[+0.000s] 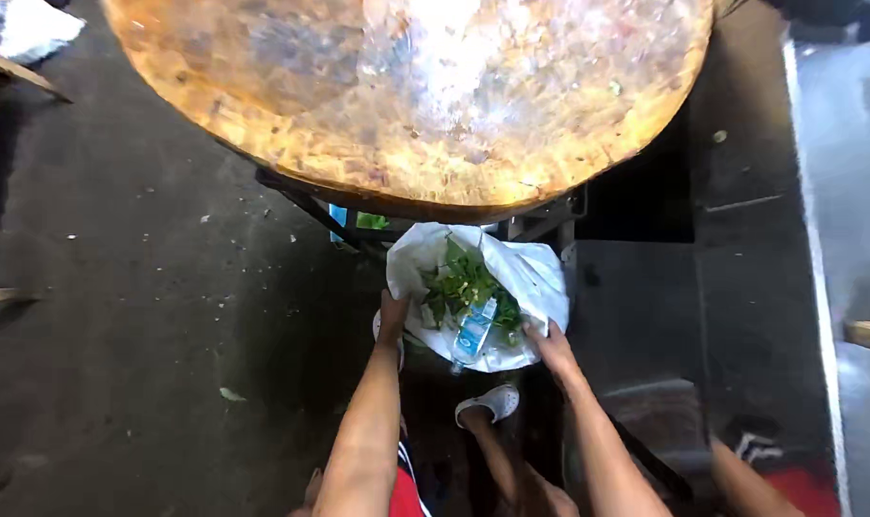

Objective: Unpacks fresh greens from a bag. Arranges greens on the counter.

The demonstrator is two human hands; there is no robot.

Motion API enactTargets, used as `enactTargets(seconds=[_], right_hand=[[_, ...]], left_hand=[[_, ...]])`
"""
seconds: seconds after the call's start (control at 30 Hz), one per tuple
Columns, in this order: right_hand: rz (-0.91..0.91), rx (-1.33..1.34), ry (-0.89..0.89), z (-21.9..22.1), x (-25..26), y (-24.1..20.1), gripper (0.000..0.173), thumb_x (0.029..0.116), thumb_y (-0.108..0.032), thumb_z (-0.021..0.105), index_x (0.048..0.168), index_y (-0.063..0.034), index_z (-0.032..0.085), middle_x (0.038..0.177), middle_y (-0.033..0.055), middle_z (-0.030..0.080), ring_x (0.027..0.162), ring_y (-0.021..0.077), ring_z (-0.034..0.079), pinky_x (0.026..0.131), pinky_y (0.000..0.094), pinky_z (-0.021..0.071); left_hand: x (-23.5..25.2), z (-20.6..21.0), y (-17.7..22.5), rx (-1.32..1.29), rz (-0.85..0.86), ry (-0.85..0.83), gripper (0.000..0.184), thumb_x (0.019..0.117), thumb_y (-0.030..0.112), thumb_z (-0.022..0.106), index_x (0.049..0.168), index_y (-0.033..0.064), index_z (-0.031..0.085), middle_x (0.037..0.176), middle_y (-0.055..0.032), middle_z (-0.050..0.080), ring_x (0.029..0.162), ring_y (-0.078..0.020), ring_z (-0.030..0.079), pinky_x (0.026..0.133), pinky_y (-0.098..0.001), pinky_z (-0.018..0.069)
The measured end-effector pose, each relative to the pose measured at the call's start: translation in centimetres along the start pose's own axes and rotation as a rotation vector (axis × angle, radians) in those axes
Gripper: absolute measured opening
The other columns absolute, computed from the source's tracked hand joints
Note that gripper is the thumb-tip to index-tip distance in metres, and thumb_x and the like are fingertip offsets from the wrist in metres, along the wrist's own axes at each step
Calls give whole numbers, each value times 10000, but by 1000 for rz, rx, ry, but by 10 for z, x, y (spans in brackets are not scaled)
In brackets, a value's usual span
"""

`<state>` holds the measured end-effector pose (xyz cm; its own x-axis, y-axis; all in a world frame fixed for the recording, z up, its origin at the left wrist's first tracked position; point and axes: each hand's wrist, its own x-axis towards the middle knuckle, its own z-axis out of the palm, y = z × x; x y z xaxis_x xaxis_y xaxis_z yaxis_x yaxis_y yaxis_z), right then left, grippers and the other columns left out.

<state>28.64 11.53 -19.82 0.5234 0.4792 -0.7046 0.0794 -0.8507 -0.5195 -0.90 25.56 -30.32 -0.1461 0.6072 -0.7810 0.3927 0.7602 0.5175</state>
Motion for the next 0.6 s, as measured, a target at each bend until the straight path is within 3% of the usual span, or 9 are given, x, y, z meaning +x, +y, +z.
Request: enactTargets(seconds=[0.03,0.07,0.13,0.23,0.33,0.4,0.47,0.53,0.6], right_hand=[[22,20,30,3,5,-1,520,1004,-262,663,1413,30,532,1289,263,637,1178,347,637,1026,539,501],[43,96,83,3,4,-4,416,1017,-207,629,1345,42,569,1190,240,667,1068,308,668,948,509,539],[77,342,204,-6,-11,-13,355,1029,-156,586,1322,40,548,1096,178,669,931,217,676,828,418,583],[135,622,378,-35,-45,-49,355,1049,-207,551,1338,0,559,1089,137,684,925,180,688,817,400,601],[162,681,525,-52,-87,-92,309,1047,-211,549,1264,7,581,1048,129,664,894,180,672,801,405,589],[129,688,501,-46,-121,-104,370,1050,-157,533,1371,21,486,1147,162,637,962,203,676,844,421,600],[141,732,504,-35,-135,-102,400,1043,-134,540,1406,18,472,1179,179,643,988,219,680,853,436,597],[173,770,526,-36,-145,-108,397,1021,-95,564,1395,14,487,1208,183,641,1028,224,673,884,431,593],[157,781,592,-49,-154,-125,389,996,-74,599,1361,15,497,1172,162,632,1002,197,660,863,402,587]], left_hand=[[7,3,-2,-8,2,-51,550,980,247,682,1402,-55,500,1263,-276,626,1116,-350,652,944,-516,548],[6,1,-2,-14,3,-94,436,993,213,656,1319,-63,568,1182,-249,662,1034,-307,679,900,-482,567],[-15,-9,6,-45,55,-105,327,1017,171,606,1236,-71,622,1101,-220,685,965,-251,684,882,-439,564],[-98,-41,54,-141,168,-82,288,1030,153,592,1230,-49,641,1101,-172,702,990,-186,690,912,-390,579],[-204,-72,103,-73,280,-135,234,1004,94,600,1174,-46,679,1067,-146,733,992,-172,715,934,-391,588],[-254,-83,105,-67,383,-145,206,975,50,602,1136,-31,702,1027,-84,751,961,-103,719,919,-328,594],[-258,-90,106,-149,357,-50,191,953,7,616,1119,-46,692,977,-67,760,892,-70,731,846,-285,622],[-252,-99,121,-111,309,-29,196,947,17,620,1122,-42,685,975,-78,737,888,-91,712,843,-316,606],[-259,-106,144,-68,394,-52,164,908,16,649,1057,-8,712,928,-35,744,854,-63,713,811,-288,612]])
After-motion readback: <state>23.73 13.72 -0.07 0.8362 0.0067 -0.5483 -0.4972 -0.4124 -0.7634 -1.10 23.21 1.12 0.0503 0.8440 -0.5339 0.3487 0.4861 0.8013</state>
